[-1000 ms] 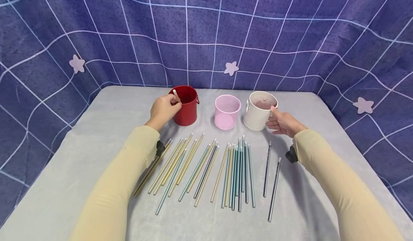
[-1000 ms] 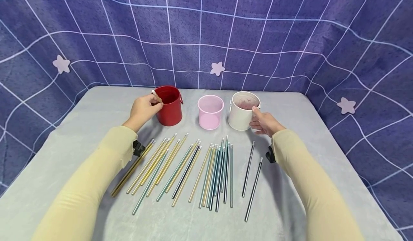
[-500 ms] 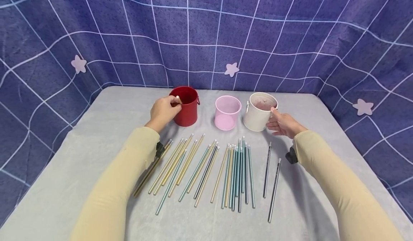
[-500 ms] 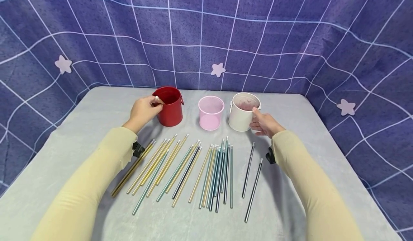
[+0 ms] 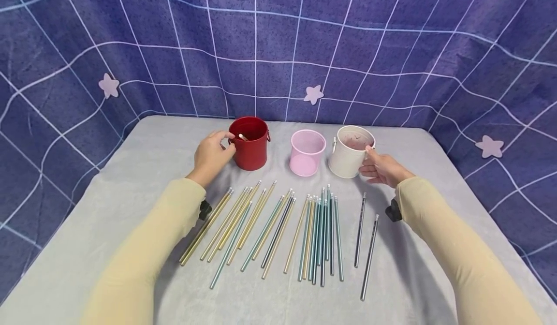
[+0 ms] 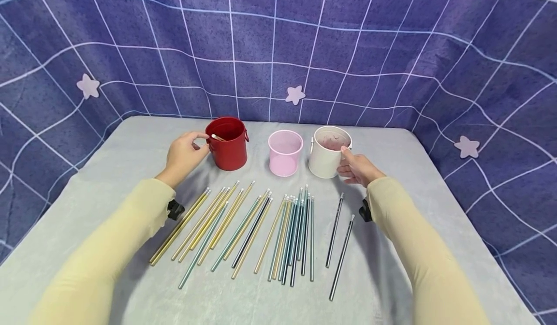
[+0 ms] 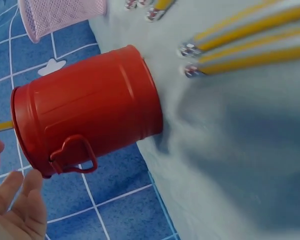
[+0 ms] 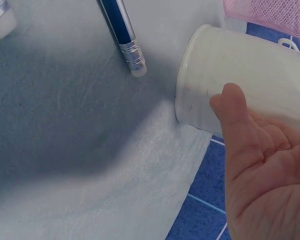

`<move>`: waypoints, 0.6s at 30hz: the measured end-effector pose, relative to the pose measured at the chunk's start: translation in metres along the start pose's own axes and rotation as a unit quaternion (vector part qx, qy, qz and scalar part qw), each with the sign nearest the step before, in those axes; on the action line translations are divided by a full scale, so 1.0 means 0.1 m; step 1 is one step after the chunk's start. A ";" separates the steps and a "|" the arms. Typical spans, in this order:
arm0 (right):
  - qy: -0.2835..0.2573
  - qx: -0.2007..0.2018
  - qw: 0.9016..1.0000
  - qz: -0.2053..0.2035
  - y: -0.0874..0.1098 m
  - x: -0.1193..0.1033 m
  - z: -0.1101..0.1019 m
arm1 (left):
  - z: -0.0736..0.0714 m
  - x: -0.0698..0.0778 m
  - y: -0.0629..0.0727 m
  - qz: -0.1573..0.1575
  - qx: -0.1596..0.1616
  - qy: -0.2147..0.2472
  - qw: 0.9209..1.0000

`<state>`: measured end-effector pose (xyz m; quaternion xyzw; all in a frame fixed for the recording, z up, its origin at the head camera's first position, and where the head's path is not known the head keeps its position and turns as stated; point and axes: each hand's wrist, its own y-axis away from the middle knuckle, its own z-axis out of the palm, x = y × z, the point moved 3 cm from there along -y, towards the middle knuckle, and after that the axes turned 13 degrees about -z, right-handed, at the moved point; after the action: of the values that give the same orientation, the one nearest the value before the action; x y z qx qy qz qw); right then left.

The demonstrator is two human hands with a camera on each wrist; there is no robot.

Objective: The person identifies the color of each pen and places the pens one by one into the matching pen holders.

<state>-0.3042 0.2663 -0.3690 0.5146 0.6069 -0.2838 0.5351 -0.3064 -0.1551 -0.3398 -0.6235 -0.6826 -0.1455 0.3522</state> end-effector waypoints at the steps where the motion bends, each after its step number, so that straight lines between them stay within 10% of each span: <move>1: 0.000 0.000 1.000 0.001 0.00 0.00 0.00 | -0.02 -0.02 0.02 -0.001 -0.005 -0.006 1.000; 10: 0.010 0.001 1.000 0.004 -0.03 0.00 0.03 | -0.14 -0.21 0.22 -0.004 -0.141 -0.078 0.987; 18: 0.004 -0.014 1.000 0.001 -0.02 0.01 0.00 | -0.10 -0.39 0.48 -0.021 -0.366 -0.151 0.918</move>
<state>-0.3054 0.2662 -0.3707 0.5082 0.6125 -0.2729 0.5404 -0.2587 -0.1820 -0.3698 -0.7093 -0.6393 -0.2967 -0.0111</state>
